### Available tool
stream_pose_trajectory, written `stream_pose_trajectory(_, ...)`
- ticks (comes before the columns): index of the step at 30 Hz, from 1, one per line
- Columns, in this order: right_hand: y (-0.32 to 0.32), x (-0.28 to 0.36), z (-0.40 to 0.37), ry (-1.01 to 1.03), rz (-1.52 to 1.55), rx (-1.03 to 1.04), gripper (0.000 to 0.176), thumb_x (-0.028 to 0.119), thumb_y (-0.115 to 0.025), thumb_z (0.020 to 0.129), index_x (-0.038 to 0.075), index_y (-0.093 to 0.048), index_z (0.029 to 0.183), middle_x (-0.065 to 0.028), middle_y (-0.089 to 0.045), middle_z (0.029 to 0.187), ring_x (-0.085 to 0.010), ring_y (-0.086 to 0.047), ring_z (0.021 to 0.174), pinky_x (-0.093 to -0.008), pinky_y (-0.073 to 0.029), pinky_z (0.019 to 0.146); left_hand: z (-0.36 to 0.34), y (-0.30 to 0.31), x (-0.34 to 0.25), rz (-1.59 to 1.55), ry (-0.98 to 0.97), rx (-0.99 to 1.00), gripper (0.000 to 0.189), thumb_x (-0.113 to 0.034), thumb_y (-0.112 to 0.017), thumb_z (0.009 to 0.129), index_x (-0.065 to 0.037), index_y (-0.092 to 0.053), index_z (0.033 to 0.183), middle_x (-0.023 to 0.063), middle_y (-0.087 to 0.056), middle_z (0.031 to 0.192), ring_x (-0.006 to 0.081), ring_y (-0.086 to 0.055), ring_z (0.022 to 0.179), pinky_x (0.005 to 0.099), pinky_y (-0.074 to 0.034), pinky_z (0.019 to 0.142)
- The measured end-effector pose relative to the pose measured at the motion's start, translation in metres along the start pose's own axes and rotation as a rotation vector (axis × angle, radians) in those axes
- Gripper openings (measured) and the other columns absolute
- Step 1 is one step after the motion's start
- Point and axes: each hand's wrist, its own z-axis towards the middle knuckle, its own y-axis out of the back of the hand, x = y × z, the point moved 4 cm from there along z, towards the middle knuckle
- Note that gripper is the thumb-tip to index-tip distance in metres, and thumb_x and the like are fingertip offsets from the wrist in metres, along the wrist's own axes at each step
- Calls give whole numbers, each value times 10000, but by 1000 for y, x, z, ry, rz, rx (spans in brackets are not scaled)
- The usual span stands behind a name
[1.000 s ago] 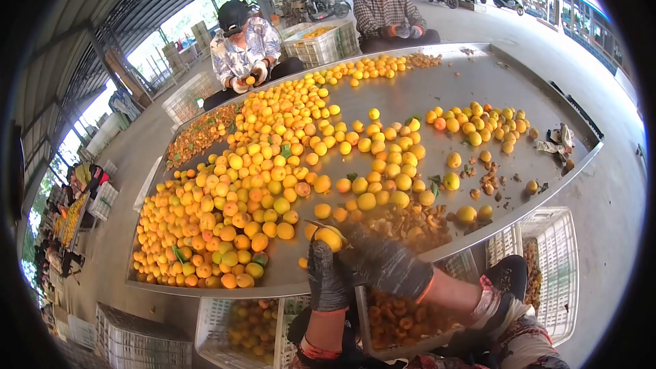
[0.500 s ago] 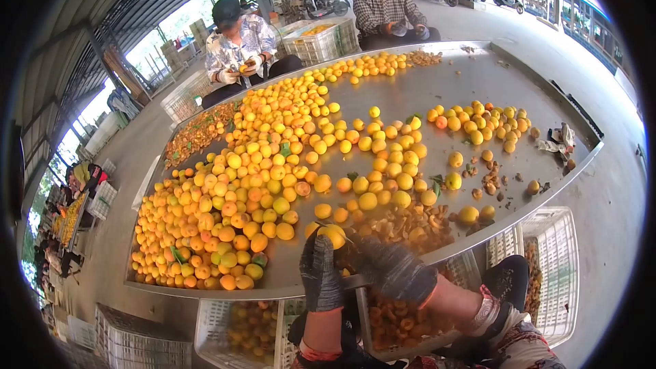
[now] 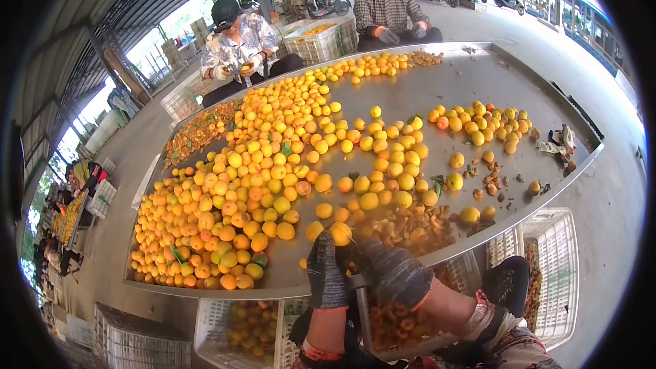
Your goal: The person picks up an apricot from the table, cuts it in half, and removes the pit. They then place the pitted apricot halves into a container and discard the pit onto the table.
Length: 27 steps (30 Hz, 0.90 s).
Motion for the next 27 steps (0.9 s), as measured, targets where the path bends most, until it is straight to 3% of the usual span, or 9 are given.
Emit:
stream_pose_trajectory(6,13,22,9,-52,-12,13,394,2,-530,815,-5,-446,1199,-139,-579,1068,-226,-573,984,-294,-472,795,-2,-7,4,153,-72,-11,301,-270,-529,873,-14,-543,1031,14,-572,871,84,-510,680,220,-428,588)
stream_pose_trajectory(9,1,10,7,31,382,-31,352,43,-527,839,-20,-452,1177,-106,-592,1028,-182,-560,971,-284,-465,796,-5,-10,-10,193,-131,11,306,-279,-535,871,-2,-560,1001,20,-575,870,85,-509,699,239,-429,620)
stream_pose_trajectory(11,6,22,4,-417,952,51,320,90,-513,866,-22,-459,1161,-75,-580,1016,-134,-536,952,-271,-464,799,-6,-9,-3,158,-105,-35,270,-253,-529,876,0,-552,967,28,-571,860,87,-510,714,231,-433,629)
stream_pose_trajectory(18,9,15,-2,-555,918,101,309,141,-525,872,-8,-484,1140,-69,-578,982,-104,-541,895,-237,-467,764,9,8,14,14,5,-162,284,-271,-529,879,3,-554,950,38,-576,801,93,-529,726,239,-452,613)
stream_pose_trajectory(21,11,-13,-14,-538,963,91,297,131,-572,842,15,-519,1109,-64,-583,956,-102,-553,858,-229,-467,741,3,10,-3,-173,171,-83,291,-273,-528,878,2,-564,965,55,-587,815,105,-538,769,248,-464,626)
stream_pose_trajectory(23,66,29,-9,-392,512,-58,320,84,-633,788,35,-543,1091,-67,-583,980,-113,-556,869,-237,-467,747,6,18,16,-140,199,-38,295,-256,-533,873,16,-568,983,72,-598,854,136,-555,827,269,-473,677)
stream_pose_trajectory(24,63,16,0,-61,310,-86,366,38,-677,738,43,-558,1084,-62,-582,1008,-128,-546,905,-261,-459,772,4,16,21,-51,220,48,297,-246,-534,871,22,-568,996,77,-602,873,148,-556,851,276,-470,708)
stream_pose_trajectory(25,55,3,6,-66,308,-95,366,38,-677,738,43,-558,1084,-62,-582,1008,-128,-546,905,-261,-459,772,3,13,24,37,233,135,300,-235,-535,869,28,-567,1009,81,-605,893,159,-557,875,283,-467,739)
stream_pose_trajectory(27,40,-6,10,36,777,-38,433,35,-695,718,44,-533,1119,-69,-580,1029,-155,-543,933,-289,-448,811,0,7,16,252,73,238,307,-230,-529,874,33,-561,1028,83,-600,955,166,-553,906,277,-451,782)
